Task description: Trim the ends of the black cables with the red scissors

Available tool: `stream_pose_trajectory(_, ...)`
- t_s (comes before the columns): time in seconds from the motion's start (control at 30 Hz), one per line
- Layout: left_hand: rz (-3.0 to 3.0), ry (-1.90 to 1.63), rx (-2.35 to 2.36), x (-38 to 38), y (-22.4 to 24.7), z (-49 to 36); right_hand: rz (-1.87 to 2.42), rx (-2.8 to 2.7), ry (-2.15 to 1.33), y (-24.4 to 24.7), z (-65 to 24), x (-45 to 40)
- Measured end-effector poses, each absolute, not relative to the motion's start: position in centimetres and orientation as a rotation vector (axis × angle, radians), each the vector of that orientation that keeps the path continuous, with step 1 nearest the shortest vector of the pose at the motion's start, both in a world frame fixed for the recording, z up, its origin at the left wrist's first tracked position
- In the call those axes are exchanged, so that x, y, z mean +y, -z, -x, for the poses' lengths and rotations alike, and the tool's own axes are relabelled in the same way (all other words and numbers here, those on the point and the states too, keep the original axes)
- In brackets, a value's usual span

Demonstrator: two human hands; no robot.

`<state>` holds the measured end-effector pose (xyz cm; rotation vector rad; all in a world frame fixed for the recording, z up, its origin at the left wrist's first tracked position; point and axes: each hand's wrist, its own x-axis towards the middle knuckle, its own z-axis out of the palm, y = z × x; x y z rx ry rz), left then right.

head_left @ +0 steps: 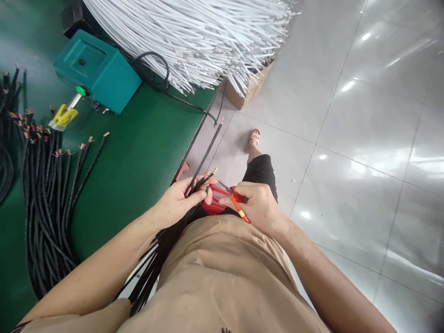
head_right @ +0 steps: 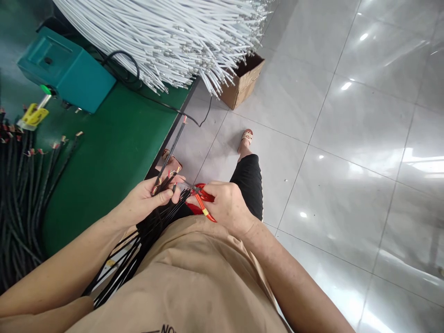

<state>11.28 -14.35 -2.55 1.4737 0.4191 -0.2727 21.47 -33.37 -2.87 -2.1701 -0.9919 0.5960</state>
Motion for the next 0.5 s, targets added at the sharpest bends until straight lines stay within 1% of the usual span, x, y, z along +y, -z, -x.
stream_pose_trajectory(0.07,-1.462,0.281,0.418,-14.3,2.6,-11.2,2.165,-0.951,-0.573,2.7,-21.4,-33.1)
stream_pose_trajectory(0.3,-1.43,0.304,0.44,-14.2,2.6,-11.2,2.358,-1.191,-0.309,3.1,-21.2,-33.2)
stream_pose_trajectory(0.4,-1.367,0.305,0.495,-14.3,2.7,-11.1,2.389,-1.222,-0.357,2.8,-21.6,-33.6)
stream_pose_trajectory(0.5,-1.246,0.284,0.537,-14.4,2.9,-11.2,2.351,-1.074,-0.412,2.1,-22.1,-33.7)
